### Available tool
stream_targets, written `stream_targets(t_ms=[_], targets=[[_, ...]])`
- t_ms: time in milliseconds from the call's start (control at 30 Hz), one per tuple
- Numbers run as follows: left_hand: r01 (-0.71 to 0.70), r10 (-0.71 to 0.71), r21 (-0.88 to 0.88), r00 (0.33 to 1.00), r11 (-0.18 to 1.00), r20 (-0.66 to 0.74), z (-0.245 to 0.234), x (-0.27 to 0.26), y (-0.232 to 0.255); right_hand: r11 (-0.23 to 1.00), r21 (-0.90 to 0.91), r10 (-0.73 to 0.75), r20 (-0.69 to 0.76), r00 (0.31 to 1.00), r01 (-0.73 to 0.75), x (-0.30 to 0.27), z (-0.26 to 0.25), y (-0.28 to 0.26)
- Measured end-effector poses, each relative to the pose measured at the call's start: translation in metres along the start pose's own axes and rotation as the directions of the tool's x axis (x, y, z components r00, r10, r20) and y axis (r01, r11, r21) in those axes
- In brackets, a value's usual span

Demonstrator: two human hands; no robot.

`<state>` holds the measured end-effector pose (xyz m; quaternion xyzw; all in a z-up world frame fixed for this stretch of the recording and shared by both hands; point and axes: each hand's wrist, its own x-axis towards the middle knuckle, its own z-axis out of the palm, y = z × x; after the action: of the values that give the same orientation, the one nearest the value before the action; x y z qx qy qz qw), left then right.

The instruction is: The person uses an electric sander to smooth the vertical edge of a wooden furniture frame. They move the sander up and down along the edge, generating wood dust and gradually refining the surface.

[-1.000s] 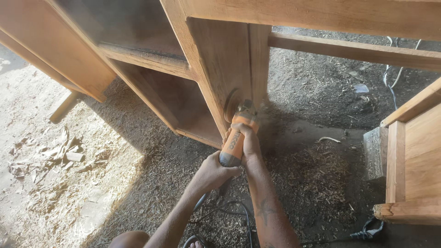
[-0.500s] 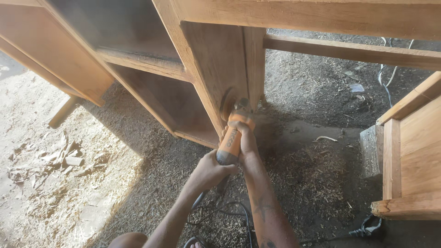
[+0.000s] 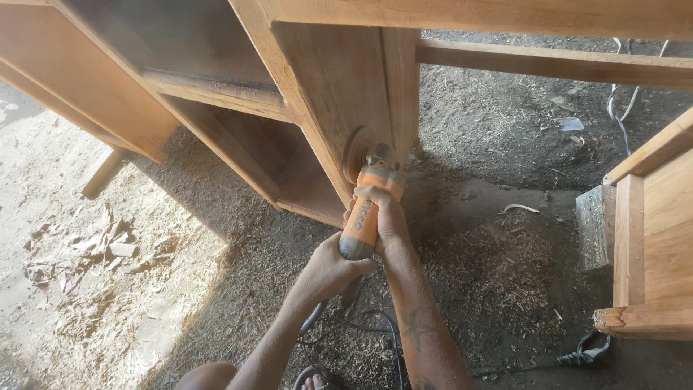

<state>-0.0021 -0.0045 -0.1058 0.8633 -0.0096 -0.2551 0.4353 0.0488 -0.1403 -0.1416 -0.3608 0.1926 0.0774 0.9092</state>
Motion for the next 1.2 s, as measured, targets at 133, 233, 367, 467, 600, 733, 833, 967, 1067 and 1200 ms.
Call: stream_targets(t_ms=[133, 233, 367, 467, 600, 733, 833, 967, 1067, 1200], targets=[[-0.002, 0.002, -0.01, 1.0, 1.0, 0.007, 0.006, 0.006, -0.01, 1.0, -0.003, 0.005, 0.027, 1.0, -0.005, 0.008, -0.011, 0.009], [0.0, 0.001, -0.015, 1.0, 1.0, 0.028, 0.01, 0.012, -0.018, 0.999, 0.032, 0.027, 0.0, 1.0, -0.027, 0.016, -0.021, 0.017], [0.024, -0.024, -0.019, 0.999, 1.0, 0.036, 0.016, 0.015, -0.029, 0.996, 0.058, 0.067, -0.024, 0.997, -0.066, 0.023, -0.031, 0.029], [0.034, -0.034, 0.008, 0.999, 0.999, 0.028, 0.02, 0.021, -0.034, 0.993, 0.087, 0.084, 0.0, 0.997, -0.083, 0.03, -0.04, 0.037], [0.018, -0.018, -0.007, 0.999, 1.0, 0.04, 0.027, 0.026, -0.044, 0.992, 0.081, 0.094, -0.028, 0.995, -0.091, 0.038, -0.058, 0.051], [0.029, -0.026, -0.037, 0.995, 0.999, 0.092, 0.032, 0.027, -0.041, 0.986, 0.116, 0.118, -0.001, 0.993, -0.117, 0.045, -0.068, 0.055], [0.042, -0.04, -0.028, 0.996, 0.999, 0.078, 0.034, 0.023, -0.033, 0.985, 0.126, 0.117, 0.019, 0.993, -0.118, 0.045, -0.07, 0.053], [0.105, -0.103, -0.031, 0.994, 0.994, 0.038, 0.019, 0.008, -0.014, 0.985, 0.159, 0.051, 0.057, 0.997, -0.06, 0.037, -0.047, 0.04], [0.06, -0.06, -0.004, 0.997, 0.998, -0.039, 0.003, -0.004, 0.001, 0.99, 0.138, 0.013, 0.076, 0.997, -0.024, 0.025, -0.025, 0.023], [0.033, -0.03, 0.034, 0.997, 0.999, -0.076, -0.006, -0.008, 0.009, 0.995, 0.102, -0.024, 0.118, 0.993, 0.012, 0.017, -0.01, 0.011]])
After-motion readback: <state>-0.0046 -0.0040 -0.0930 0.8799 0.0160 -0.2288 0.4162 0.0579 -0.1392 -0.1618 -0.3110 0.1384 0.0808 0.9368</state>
